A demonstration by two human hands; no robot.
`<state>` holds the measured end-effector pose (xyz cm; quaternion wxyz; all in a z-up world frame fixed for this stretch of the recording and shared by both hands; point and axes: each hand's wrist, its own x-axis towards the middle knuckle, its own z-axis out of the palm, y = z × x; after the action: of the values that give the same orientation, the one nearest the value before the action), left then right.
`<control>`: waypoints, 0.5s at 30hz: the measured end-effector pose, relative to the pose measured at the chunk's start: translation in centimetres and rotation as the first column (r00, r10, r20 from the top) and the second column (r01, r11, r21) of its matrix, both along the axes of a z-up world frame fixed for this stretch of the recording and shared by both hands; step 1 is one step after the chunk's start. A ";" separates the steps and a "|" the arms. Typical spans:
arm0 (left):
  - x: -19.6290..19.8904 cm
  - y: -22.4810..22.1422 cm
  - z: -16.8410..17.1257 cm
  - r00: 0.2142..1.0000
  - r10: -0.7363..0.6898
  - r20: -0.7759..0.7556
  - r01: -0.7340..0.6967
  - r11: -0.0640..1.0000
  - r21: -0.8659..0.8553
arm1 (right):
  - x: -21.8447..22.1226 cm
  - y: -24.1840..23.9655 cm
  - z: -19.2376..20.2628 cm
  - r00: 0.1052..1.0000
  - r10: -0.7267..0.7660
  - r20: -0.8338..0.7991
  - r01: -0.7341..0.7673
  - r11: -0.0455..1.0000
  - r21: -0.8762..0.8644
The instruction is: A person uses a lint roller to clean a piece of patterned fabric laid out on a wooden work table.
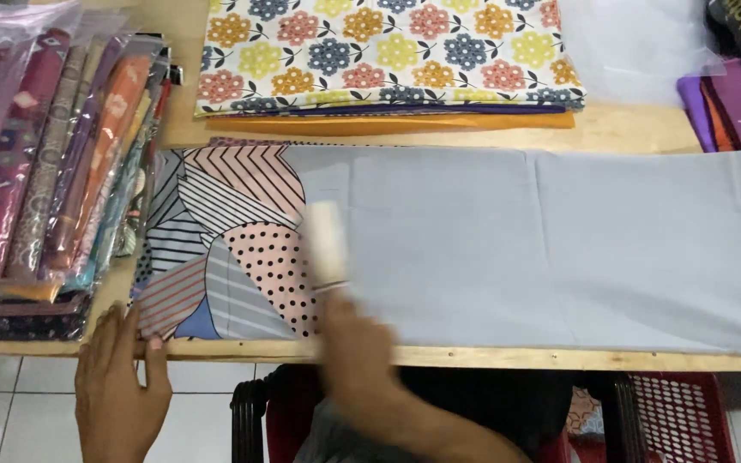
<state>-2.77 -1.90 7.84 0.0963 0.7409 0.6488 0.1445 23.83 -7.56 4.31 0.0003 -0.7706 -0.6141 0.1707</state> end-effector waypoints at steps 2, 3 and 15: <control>0.7 -0.7 1.1 0.996 0.078 0.045 -0.077 0.997 -0.007 | -5.9 0.2 1.0 0.993 0.097 0.061 -0.102 0.991 0.089; 1.0 -1.1 1.7 0.985 0.149 0.090 -0.148 0.989 -0.020 | -8.9 0.3 1.5 0.975 0.182 0.130 -0.203 0.965 0.168; 9.2 1.7 3.0 0.805 -0.385 0.451 0.114 0.847 0.519 | -1.6 -0.4 8.8 0.818 -0.095 -0.567 -0.098 0.949 -0.301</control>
<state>6.40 -0.22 10.83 0.1121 0.7515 0.4337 0.4844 22.27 -8.01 13.12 0.0618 -0.6723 -0.5502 0.4913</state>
